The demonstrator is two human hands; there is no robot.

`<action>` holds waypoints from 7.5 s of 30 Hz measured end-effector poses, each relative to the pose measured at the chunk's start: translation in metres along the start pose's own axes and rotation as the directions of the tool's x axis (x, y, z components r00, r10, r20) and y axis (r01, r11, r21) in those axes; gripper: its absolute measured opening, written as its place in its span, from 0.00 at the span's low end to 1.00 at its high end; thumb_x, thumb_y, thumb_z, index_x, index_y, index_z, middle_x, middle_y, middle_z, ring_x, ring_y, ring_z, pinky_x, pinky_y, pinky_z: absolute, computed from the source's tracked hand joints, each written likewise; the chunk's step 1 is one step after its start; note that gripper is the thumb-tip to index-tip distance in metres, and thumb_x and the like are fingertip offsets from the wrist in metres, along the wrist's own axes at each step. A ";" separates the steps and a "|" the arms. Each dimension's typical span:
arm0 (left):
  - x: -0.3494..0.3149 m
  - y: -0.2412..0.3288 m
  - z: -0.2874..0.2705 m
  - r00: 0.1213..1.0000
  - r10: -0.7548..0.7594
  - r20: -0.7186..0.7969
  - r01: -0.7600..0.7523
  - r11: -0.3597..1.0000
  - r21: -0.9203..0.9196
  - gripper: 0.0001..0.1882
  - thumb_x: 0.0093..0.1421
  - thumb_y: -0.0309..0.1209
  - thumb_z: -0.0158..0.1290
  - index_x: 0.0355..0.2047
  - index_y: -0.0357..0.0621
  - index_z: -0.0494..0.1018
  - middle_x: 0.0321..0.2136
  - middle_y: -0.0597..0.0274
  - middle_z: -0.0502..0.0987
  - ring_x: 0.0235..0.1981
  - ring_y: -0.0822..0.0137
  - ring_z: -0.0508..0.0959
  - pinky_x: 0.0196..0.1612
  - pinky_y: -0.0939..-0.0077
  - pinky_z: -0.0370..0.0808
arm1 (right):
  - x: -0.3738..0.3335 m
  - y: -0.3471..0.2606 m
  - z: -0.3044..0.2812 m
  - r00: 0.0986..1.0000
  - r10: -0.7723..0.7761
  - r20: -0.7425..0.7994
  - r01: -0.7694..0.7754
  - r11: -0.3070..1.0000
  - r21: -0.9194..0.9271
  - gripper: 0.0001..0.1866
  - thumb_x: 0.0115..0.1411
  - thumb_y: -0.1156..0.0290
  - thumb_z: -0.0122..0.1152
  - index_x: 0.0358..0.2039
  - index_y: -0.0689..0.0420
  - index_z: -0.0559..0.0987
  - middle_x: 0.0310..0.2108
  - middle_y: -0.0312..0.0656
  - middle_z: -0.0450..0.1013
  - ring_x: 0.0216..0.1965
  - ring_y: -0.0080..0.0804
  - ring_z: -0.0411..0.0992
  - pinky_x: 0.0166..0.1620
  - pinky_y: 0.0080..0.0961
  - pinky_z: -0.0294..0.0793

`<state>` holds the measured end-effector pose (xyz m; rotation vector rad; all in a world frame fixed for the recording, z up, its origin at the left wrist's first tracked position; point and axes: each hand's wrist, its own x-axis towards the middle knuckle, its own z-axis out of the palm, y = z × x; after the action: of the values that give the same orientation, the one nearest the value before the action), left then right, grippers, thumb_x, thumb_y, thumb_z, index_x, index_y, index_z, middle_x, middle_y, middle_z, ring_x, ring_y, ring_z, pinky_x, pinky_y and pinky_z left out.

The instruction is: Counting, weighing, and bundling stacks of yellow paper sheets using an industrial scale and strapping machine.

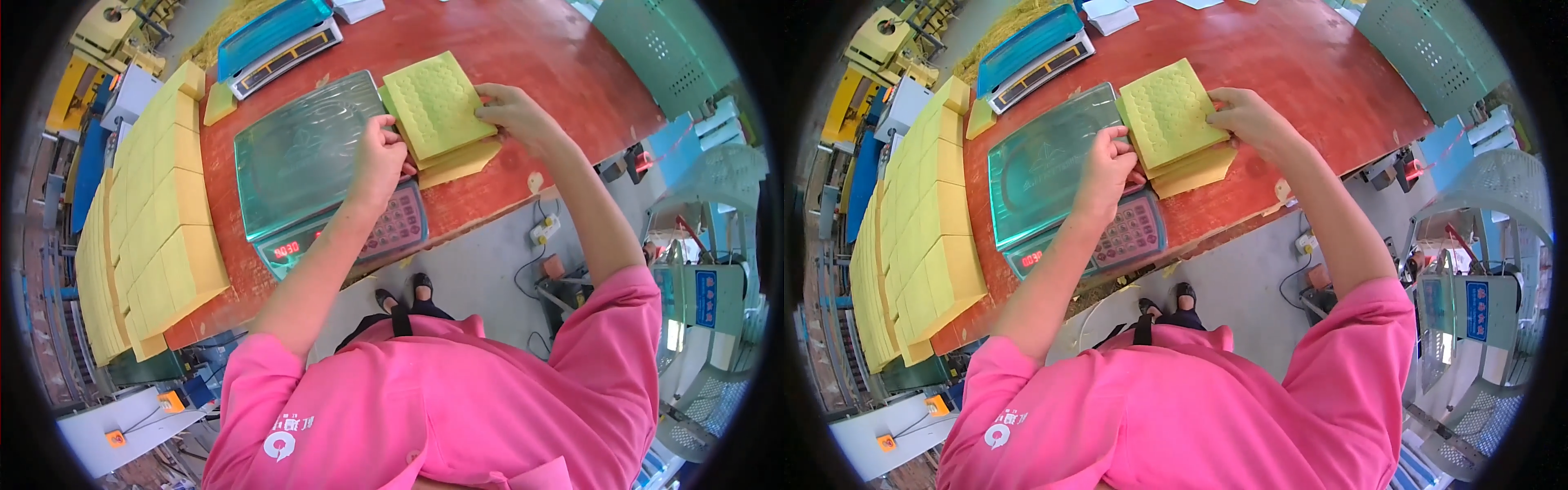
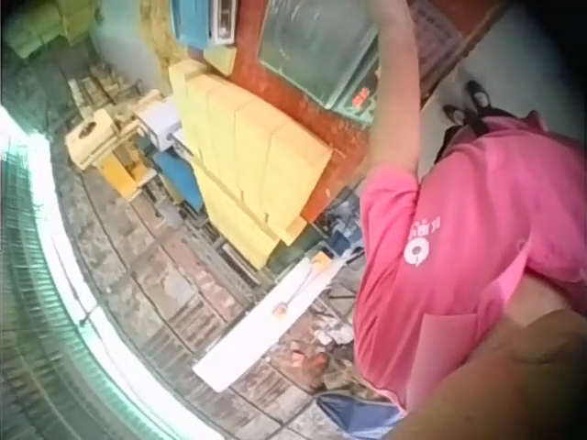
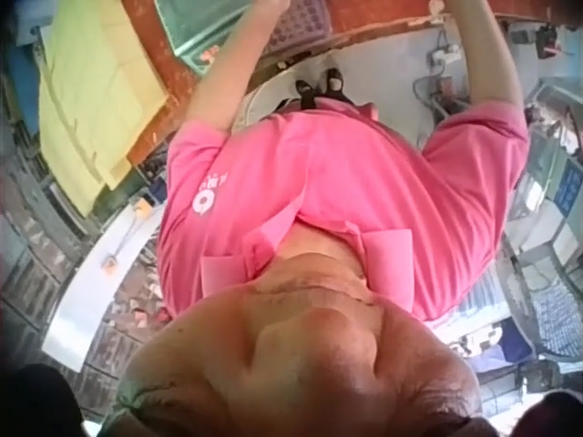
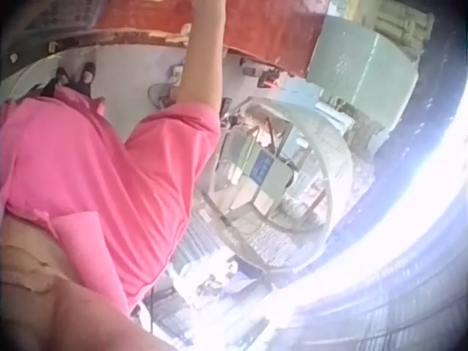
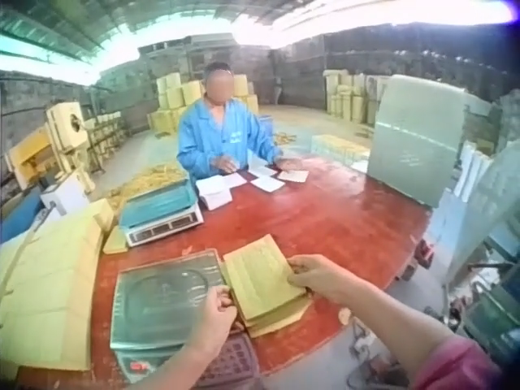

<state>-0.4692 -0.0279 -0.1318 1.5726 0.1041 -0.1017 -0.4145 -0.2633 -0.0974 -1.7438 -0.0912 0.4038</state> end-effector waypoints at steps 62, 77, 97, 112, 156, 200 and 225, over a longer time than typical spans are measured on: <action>0.014 0.036 0.023 0.848 0.196 0.493 -0.529 0.235 0.816 0.45 0.48 0.52 0.64 0.65 0.53 0.62 0.68 0.48 0.52 0.70 0.46 0.49 0.68 0.48 0.51 | -0.045 0.129 -0.068 0.821 0.073 -0.566 -0.239 0.945 -0.225 0.12 0.61 0.67 0.57 0.40 0.62 0.77 0.34 0.44 0.75 0.33 0.32 0.76 0.34 0.28 0.76; 0.026 0.011 0.001 0.625 0.414 0.662 -0.780 0.290 0.555 0.36 0.50 0.43 0.63 0.59 0.50 0.68 0.65 0.49 0.60 0.68 0.48 0.55 0.65 0.44 0.54 | -0.036 0.038 0.017 0.845 -0.381 -0.377 0.083 0.788 -0.610 0.11 0.58 0.64 0.59 0.35 0.58 0.80 0.28 0.52 0.75 0.29 0.47 0.76 0.34 0.36 0.73; -0.166 -0.005 -0.399 0.823 0.483 -0.298 0.345 -0.008 0.939 0.32 0.63 0.48 0.49 0.60 0.37 0.64 0.62 0.45 0.62 0.66 0.50 0.59 0.67 0.50 0.52 | -0.124 0.006 0.261 0.847 -0.374 0.378 0.404 0.915 0.002 0.08 0.56 0.82 0.51 0.33 0.65 0.79 0.30 0.43 0.76 0.34 0.29 0.75 0.40 0.23 0.73; -0.191 -0.030 -0.447 0.856 0.517 0.008 -0.043 0.056 0.998 0.28 0.62 0.46 0.51 0.52 0.33 0.70 0.55 0.45 0.70 0.59 0.50 0.67 0.62 0.52 0.61 | -0.144 0.118 0.529 0.716 0.202 0.668 -0.613 0.640 0.463 0.23 0.68 0.64 0.50 0.60 0.60 0.64 0.53 0.45 0.71 0.51 0.37 0.72 0.53 0.33 0.70; -0.094 -0.008 -0.181 0.979 -0.186 0.080 0.149 0.395 -0.906 0.23 0.66 0.45 0.49 0.56 0.45 0.67 0.50 0.56 0.75 0.49 0.58 0.77 0.49 0.61 0.79 | -0.006 -0.117 0.247 0.658 -0.687 0.309 0.668 0.342 -0.661 0.30 0.50 0.69 0.66 0.55 0.62 0.73 0.58 0.54 0.67 0.61 0.55 0.62 0.61 0.42 0.63; -0.369 -0.112 -0.388 0.833 -0.293 -0.470 0.356 0.933 0.049 0.31 0.61 0.42 0.57 0.61 0.44 0.61 0.59 0.50 0.63 0.62 0.56 0.63 0.61 0.61 0.64 | -0.075 -0.029 0.480 0.851 -0.261 0.455 0.507 0.629 -0.589 0.19 0.62 0.61 0.52 0.49 0.59 0.76 0.32 0.58 0.77 0.36 0.57 0.76 0.40 0.45 0.73; -0.347 -0.076 -0.338 0.960 -0.194 -0.202 0.106 0.919 -0.380 0.33 0.66 0.48 0.47 0.66 0.49 0.55 0.58 0.58 0.66 0.59 0.64 0.66 0.60 0.65 0.62 | -0.143 0.009 0.483 0.960 -0.105 0.261 0.221 0.854 -0.472 0.25 0.64 0.55 0.53 0.47 0.66 0.72 0.33 0.62 0.76 0.37 0.58 0.76 0.41 0.47 0.73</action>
<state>-0.8236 0.3096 -0.1600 1.1947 0.4111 -0.0129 -0.7025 0.1461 -0.1514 -2.1715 -0.5510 0.4810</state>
